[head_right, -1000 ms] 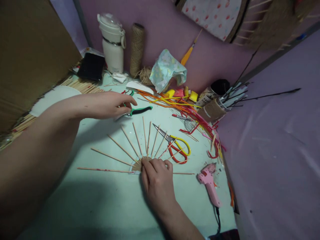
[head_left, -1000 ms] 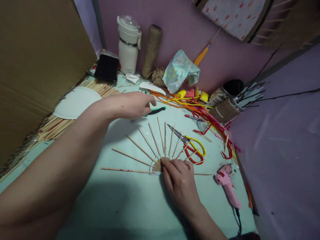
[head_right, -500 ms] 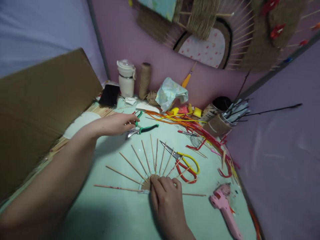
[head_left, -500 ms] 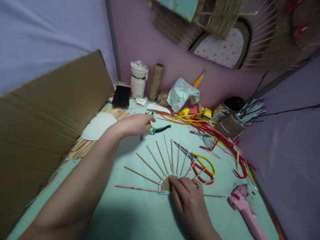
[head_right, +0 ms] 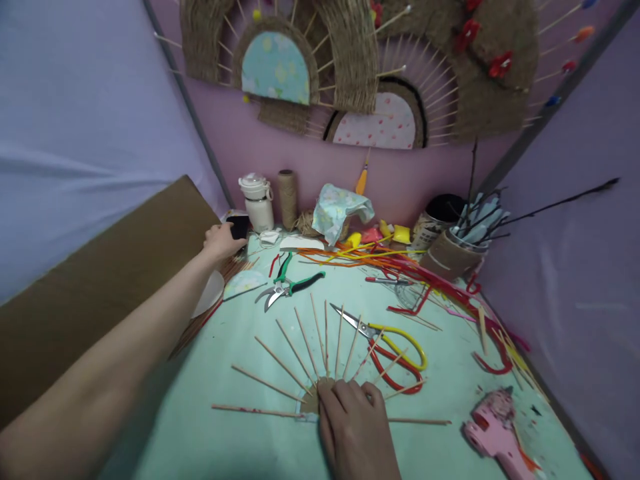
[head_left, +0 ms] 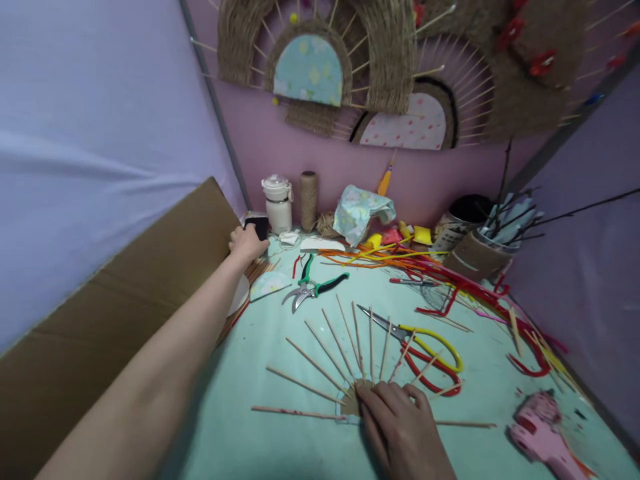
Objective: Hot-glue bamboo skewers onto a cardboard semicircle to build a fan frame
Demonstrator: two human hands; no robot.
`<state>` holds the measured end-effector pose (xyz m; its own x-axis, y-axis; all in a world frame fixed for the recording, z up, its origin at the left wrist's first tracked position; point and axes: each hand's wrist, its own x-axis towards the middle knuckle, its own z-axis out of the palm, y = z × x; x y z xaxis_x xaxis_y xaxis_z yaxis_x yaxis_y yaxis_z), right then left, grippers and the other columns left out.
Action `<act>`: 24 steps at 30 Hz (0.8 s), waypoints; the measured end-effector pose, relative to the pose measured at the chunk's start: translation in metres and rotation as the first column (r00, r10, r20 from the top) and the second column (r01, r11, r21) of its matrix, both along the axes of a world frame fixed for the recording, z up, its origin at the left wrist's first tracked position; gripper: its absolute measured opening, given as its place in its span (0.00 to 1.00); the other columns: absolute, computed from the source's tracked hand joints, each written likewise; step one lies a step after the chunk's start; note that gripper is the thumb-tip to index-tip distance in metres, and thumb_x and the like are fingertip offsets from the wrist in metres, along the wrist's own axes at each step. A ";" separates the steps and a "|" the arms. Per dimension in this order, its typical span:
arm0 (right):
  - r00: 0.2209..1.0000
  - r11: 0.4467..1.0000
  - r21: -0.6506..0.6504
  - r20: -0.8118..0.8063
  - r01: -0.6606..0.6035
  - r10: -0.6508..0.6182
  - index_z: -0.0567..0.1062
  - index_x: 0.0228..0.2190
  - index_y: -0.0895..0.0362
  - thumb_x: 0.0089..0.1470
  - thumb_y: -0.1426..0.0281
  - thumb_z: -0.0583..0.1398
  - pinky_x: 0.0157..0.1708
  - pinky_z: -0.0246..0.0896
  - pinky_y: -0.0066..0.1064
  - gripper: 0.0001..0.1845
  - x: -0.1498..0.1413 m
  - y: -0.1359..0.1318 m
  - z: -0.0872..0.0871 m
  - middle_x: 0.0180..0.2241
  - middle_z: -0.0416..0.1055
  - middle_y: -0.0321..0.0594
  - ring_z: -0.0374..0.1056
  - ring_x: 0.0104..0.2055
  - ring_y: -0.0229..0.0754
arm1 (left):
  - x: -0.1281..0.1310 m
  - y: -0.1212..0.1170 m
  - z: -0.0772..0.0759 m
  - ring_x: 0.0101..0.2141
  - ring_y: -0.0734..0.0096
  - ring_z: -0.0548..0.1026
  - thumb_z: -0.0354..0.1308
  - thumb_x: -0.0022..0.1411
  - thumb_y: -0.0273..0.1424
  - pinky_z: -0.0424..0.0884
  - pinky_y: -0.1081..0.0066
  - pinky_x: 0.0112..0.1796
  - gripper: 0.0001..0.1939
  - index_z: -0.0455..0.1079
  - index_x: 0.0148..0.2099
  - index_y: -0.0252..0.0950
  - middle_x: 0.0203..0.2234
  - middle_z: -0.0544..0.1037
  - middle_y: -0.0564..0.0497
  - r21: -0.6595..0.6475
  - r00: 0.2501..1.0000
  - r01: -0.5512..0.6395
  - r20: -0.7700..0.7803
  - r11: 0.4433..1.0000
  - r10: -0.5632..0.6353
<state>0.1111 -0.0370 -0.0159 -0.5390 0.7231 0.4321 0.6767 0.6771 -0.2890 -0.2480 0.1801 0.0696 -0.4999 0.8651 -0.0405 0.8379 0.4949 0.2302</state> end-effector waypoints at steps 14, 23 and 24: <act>0.996 0.997 0.052 -0.076 0.053 -0.049 0.74 0.45 0.51 0.57 0.76 0.58 0.43 0.50 0.36 0.14 -0.005 0.001 -0.025 0.32 0.74 0.34 0.68 0.33 0.41 | -0.008 0.075 -0.018 0.64 0.35 0.57 0.62 0.56 0.47 0.62 0.42 0.56 0.41 0.56 0.65 0.32 0.63 0.60 0.25 0.034 0.942 -0.336 0.012 0.941 0.335; 0.991 0.997 0.046 -0.122 0.061 -0.055 0.74 0.42 0.53 0.61 0.76 0.53 0.42 0.49 0.36 0.13 -0.009 0.000 -0.011 0.31 0.74 0.35 0.66 0.33 0.42 | -0.008 0.072 -0.015 0.64 0.37 0.59 0.65 0.52 0.49 0.62 0.45 0.57 0.45 0.57 0.65 0.31 0.63 0.63 0.27 0.066 0.946 -0.324 0.040 0.944 0.322; 0.991 0.998 0.035 -0.122 0.059 -0.054 0.74 0.42 0.53 0.61 0.77 0.53 0.43 0.49 0.36 0.13 -0.009 0.000 -0.009 0.31 0.74 0.35 0.66 0.33 0.42 | -0.008 0.070 -0.014 0.64 0.37 0.59 0.65 0.51 0.50 0.62 0.45 0.57 0.46 0.57 0.65 0.30 0.63 0.63 0.26 0.075 0.951 -0.308 0.043 0.948 0.306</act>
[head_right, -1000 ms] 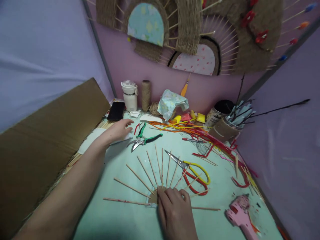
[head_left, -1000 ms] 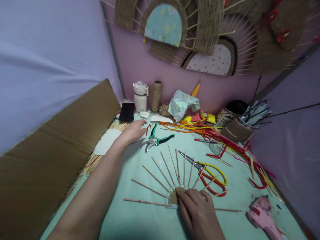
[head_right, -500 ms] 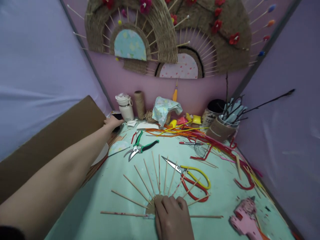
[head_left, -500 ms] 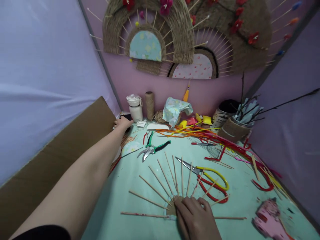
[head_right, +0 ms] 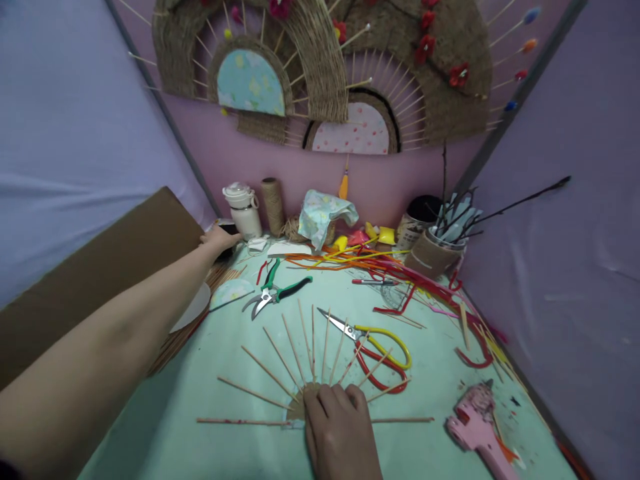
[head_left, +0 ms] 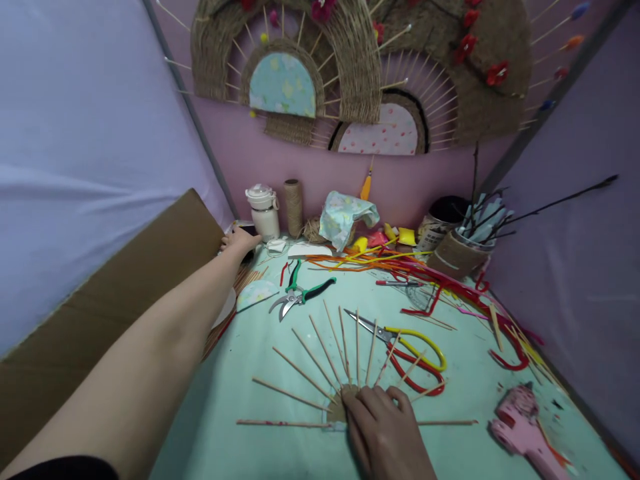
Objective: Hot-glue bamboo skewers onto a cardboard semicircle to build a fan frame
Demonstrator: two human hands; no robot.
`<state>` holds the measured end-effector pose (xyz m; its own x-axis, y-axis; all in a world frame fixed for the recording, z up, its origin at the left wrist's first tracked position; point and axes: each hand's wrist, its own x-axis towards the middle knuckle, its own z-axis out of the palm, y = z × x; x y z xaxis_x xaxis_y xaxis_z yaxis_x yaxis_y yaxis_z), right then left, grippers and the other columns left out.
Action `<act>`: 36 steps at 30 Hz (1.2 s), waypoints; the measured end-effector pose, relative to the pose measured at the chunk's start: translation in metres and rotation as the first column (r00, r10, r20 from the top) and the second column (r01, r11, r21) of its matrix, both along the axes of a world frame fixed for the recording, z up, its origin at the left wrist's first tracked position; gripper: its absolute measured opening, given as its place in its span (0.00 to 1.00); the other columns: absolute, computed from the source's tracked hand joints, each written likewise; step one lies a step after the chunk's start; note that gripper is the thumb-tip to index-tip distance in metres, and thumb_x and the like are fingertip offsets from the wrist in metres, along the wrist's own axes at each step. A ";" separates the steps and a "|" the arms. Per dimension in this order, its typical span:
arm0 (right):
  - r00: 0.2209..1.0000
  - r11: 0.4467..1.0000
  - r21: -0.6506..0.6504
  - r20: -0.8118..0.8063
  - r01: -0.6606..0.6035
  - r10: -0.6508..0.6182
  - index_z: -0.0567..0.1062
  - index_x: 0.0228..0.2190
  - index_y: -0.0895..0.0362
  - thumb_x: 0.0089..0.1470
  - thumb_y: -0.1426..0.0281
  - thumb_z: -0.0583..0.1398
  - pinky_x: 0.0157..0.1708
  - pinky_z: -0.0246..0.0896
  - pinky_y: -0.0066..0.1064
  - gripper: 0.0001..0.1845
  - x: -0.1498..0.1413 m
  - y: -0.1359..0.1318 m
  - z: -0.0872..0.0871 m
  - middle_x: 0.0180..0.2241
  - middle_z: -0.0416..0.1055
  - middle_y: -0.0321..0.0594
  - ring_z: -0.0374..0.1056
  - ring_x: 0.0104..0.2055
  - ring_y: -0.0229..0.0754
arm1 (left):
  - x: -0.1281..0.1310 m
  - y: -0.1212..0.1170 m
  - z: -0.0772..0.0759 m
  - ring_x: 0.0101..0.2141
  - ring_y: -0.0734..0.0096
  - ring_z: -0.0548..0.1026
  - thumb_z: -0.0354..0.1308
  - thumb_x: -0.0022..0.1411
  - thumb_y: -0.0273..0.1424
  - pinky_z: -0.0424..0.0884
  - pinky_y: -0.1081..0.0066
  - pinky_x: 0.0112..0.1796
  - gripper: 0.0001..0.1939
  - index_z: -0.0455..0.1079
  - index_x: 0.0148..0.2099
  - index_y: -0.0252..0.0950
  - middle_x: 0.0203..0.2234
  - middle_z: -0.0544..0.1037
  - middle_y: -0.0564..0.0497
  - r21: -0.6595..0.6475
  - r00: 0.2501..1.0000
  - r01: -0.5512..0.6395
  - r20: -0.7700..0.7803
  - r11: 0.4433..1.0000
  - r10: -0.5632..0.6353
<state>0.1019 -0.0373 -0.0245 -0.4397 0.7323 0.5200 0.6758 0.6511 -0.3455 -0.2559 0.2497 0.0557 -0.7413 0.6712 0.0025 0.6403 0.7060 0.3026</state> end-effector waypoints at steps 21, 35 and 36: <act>0.994 0.989 -0.142 0.097 -0.029 0.044 0.76 0.41 0.55 0.65 0.75 0.54 0.46 0.46 0.37 0.11 0.005 -0.002 0.015 0.32 0.73 0.37 0.65 0.35 0.41 | 0.127 -0.134 0.031 0.58 0.53 0.70 0.56 0.61 0.40 0.65 0.55 0.59 0.24 0.71 0.57 0.39 0.57 0.74 0.44 0.146 0.620 0.768 0.072 0.624 -0.781; 0.974 0.967 -0.250 0.226 0.049 0.009 0.76 0.40 0.55 0.67 0.71 0.54 0.47 0.47 0.37 0.10 0.004 -0.002 0.023 0.34 0.76 0.39 0.68 0.37 0.40 | 0.137 -0.154 0.036 0.58 0.56 0.70 0.55 0.63 0.43 0.63 0.63 0.57 0.27 0.66 0.63 0.42 0.59 0.72 0.50 -0.051 0.414 0.910 0.134 0.411 -0.900; 0.973 0.968 -0.248 0.230 0.049 0.010 0.76 0.40 0.55 0.67 0.71 0.54 0.47 0.48 0.37 0.10 0.004 -0.002 0.024 0.34 0.76 0.38 0.68 0.37 0.40 | 0.136 -0.153 0.033 0.57 0.55 0.71 0.56 0.62 0.42 0.64 0.63 0.56 0.27 0.67 0.62 0.42 0.58 0.73 0.50 -0.054 0.412 0.911 0.153 0.409 -0.898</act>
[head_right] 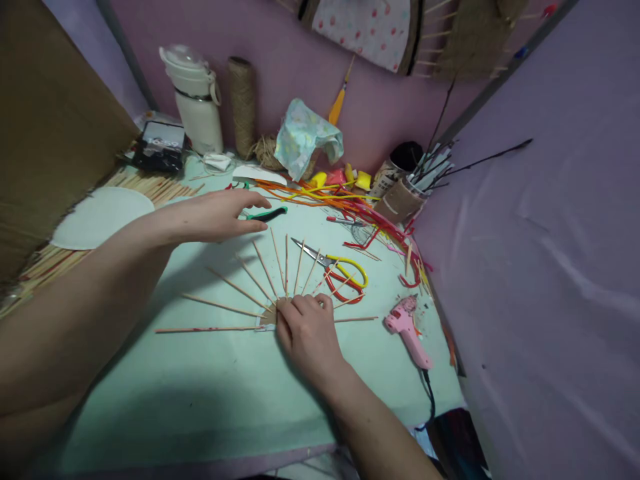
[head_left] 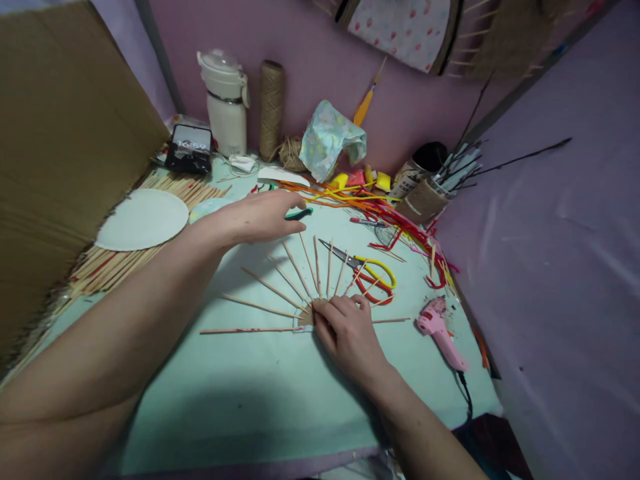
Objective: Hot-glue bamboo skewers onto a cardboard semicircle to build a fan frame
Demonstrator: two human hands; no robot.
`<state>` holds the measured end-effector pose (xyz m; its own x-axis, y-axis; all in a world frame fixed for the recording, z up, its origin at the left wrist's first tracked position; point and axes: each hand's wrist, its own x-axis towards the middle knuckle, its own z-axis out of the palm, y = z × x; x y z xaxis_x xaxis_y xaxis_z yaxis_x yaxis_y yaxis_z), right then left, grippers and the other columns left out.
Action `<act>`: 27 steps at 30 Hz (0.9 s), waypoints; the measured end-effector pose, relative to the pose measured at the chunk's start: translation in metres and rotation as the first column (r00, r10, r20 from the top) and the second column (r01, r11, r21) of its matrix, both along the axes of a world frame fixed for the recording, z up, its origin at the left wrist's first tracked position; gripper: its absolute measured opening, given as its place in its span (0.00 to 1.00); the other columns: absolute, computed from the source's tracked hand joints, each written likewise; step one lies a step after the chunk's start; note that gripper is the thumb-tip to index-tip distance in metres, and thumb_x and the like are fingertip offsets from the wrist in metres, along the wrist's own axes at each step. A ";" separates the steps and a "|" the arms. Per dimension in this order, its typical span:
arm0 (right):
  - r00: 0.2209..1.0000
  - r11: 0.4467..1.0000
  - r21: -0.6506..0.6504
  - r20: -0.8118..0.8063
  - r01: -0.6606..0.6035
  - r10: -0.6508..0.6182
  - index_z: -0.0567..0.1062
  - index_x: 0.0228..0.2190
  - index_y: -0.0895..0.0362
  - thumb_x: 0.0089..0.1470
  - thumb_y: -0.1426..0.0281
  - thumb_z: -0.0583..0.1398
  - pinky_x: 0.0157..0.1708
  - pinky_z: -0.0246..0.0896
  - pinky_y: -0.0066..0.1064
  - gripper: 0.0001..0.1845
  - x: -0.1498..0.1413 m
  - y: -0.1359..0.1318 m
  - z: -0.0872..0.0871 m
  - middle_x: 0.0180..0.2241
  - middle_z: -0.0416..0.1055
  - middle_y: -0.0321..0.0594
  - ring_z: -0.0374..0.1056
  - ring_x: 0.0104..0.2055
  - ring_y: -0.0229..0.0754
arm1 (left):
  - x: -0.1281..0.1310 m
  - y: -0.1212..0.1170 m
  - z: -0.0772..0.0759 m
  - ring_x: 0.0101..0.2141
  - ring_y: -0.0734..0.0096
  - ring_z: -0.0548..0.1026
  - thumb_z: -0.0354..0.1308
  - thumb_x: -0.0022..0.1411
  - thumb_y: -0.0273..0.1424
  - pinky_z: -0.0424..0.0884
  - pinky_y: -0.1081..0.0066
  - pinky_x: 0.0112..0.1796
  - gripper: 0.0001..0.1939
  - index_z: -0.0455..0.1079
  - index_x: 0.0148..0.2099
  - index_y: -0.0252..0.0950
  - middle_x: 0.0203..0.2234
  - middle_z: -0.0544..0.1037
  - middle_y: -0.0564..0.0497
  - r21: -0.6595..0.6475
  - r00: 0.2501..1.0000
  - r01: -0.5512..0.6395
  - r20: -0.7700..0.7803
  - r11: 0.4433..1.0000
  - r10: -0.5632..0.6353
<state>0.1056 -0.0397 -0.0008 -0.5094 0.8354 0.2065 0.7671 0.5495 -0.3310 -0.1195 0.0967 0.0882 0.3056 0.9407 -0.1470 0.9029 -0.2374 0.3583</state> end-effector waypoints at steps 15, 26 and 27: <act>1.000 1.000 0.004 0.001 -0.004 0.004 0.76 0.40 0.56 0.67 0.71 0.54 0.46 0.48 0.36 0.10 0.001 0.000 0.001 0.32 0.73 0.36 0.66 0.35 0.38 | -0.010 0.004 -0.010 0.54 0.53 0.73 0.62 0.58 0.39 0.64 0.60 0.55 0.20 0.74 0.53 0.44 0.49 0.78 0.52 -0.076 0.998 0.051 0.046 0.996 -0.047; 1.000 1.000 0.003 -0.008 -0.001 0.001 0.76 0.41 0.55 0.68 0.70 0.53 0.46 0.48 0.36 0.11 0.001 -0.001 0.002 0.32 0.74 0.36 0.67 0.36 0.39 | -0.003 0.001 -0.007 0.53 0.51 0.73 0.65 0.55 0.36 0.64 0.61 0.55 0.17 0.77 0.48 0.44 0.43 0.80 0.51 -0.123 0.992 -0.024 0.119 0.992 0.039; 1.000 1.000 0.002 -0.004 0.000 0.000 0.76 0.41 0.55 0.68 0.71 0.53 0.47 0.48 0.37 0.11 0.001 -0.001 0.002 0.32 0.74 0.36 0.67 0.36 0.39 | -0.004 0.001 -0.007 0.53 0.51 0.73 0.66 0.55 0.37 0.64 0.60 0.55 0.17 0.77 0.48 0.44 0.43 0.79 0.51 -0.125 0.992 -0.024 0.118 0.992 0.039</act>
<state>0.1065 -0.0402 0.0011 -0.5085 0.8349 0.2105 0.7658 0.5503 -0.3328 -0.1232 0.0976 0.0809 0.2982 0.9272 -0.2264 0.8581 -0.1566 0.4890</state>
